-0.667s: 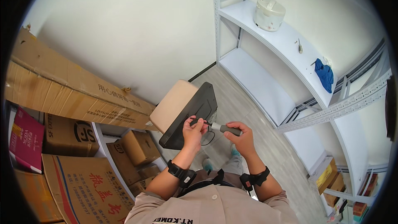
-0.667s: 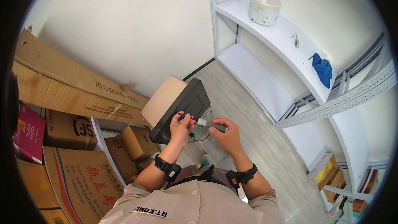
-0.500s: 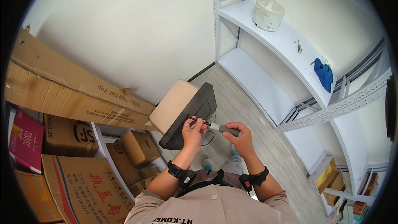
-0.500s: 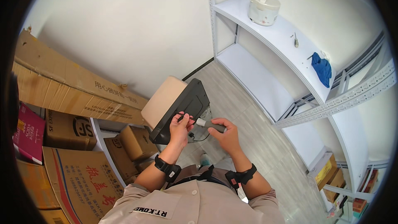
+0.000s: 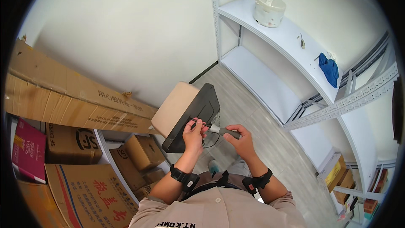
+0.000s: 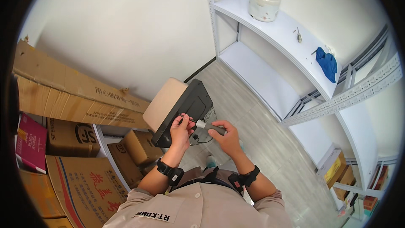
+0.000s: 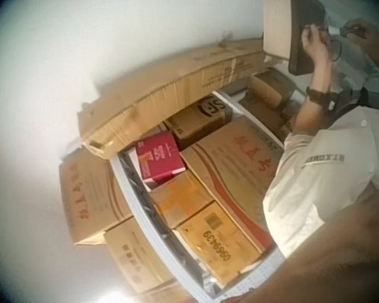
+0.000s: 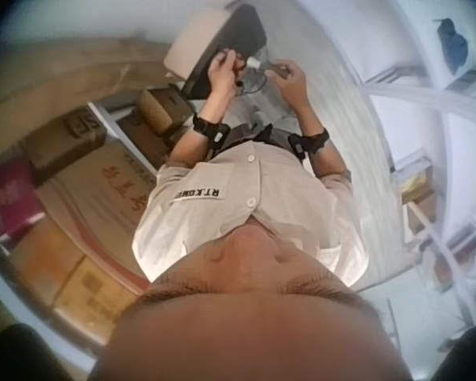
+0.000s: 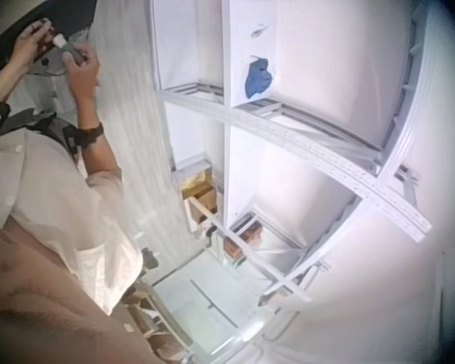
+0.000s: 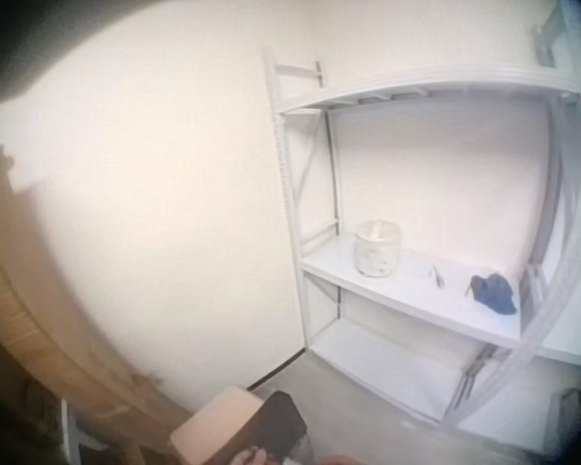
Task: The person uses a screwdriver to tighten screws on the back of a small beige and black electronic device. The person repeatedly inserts and turns the screwdriver to secure the device's casing.
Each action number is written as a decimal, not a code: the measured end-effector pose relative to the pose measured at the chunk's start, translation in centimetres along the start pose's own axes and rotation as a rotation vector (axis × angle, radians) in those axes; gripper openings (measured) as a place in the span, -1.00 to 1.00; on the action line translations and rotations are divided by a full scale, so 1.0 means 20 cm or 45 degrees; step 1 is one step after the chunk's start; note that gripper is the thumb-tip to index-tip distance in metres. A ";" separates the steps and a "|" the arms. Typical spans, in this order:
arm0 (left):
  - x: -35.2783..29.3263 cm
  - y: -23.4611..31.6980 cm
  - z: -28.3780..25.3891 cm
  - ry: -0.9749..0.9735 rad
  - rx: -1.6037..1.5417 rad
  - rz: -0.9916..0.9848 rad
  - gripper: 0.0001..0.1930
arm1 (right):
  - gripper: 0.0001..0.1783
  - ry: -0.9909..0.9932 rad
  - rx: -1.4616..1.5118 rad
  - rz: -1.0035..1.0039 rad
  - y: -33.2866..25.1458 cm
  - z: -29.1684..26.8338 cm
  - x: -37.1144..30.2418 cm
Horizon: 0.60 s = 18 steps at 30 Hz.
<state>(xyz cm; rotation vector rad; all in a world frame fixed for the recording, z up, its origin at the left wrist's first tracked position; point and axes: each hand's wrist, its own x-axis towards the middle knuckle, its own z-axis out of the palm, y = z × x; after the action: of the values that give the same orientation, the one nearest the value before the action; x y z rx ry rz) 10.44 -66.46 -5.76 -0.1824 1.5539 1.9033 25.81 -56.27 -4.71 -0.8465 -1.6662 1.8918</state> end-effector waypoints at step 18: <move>0.04 -0.01 -0.04 -0.075 -0.075 0.037 -0.82 | -0.66 -0.185 -0.200 -0.135 0.02 -0.01 0.00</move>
<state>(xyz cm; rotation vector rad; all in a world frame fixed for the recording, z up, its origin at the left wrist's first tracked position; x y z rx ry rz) 9.70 -66.90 -6.50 -0.1291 1.4706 1.9606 25.97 -56.22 -5.02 -0.6787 -1.9281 1.8064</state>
